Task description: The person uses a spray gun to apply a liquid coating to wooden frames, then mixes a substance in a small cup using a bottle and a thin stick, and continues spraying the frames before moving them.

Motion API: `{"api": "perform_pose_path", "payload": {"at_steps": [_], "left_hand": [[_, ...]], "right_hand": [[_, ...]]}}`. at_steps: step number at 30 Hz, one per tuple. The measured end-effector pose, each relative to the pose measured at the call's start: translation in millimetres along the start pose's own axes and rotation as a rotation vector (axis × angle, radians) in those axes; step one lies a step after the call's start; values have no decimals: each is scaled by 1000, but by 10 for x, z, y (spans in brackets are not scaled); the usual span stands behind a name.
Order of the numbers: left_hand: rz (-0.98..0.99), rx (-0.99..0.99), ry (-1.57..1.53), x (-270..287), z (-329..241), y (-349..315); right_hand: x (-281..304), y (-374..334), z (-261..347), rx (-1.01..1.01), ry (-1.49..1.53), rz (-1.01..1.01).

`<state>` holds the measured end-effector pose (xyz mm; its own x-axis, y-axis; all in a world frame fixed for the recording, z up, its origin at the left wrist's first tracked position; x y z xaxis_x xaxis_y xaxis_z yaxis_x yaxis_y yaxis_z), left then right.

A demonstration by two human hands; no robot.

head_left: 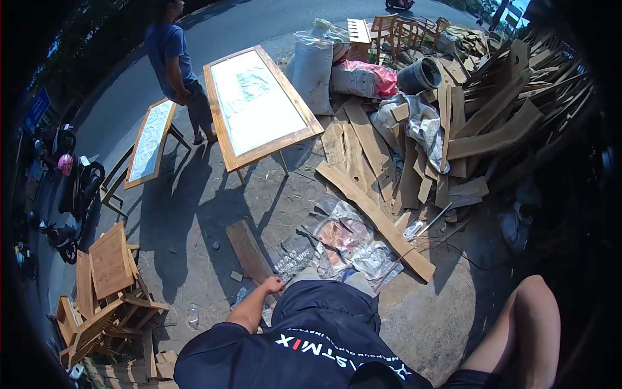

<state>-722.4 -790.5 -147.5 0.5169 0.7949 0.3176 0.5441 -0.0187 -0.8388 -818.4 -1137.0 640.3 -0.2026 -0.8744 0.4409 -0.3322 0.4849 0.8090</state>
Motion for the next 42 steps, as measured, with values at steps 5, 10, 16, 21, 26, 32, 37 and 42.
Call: {"api": "perform_pose_path", "payload": {"at_steps": [5,10,16,21,26,32,37,42], "left_hand": [[83,-142,380,-228,-434,-141],[808,12,370,-767,-121,-1007],[1330,112,-486,-1211,1145,-2379],[1252,20,-363,-1064,1057,-2947],[1242,-33,-241,-822,847,-3077],[1283,-159,-108,-511,408,-3089],[1180,-260,100,376,-1227,-3294],[1004,-311,139,675,-1864,-3463]], "right_hand": [[1077,-268,-127,-38,-488,-37],[1050,-2883,-798,-1695,-317,-116],[-1250,-4096,2146,-2116,1525,972],[-1167,-3666,2300,-2309,1645,587],[-972,-3465,2433,-2450,1637,269],[-826,-3304,2635,-2544,1677,-6],[-770,-3317,2586,-2556,1720,-78],[-765,-3413,2349,-2576,1720,-69]]}}
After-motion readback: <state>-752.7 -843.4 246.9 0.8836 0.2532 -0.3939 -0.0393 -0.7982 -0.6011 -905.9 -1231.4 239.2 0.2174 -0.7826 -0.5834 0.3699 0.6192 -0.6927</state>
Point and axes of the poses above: each hand's wrist, its own y-axis towards the middle knuckle, its own x-axis out of the back of the hand, z = x × y, the point moved 8 cm from there along y, towards the middle knuckle, and after that the axes turned 6 degrees about x, right-handed, at the moved point
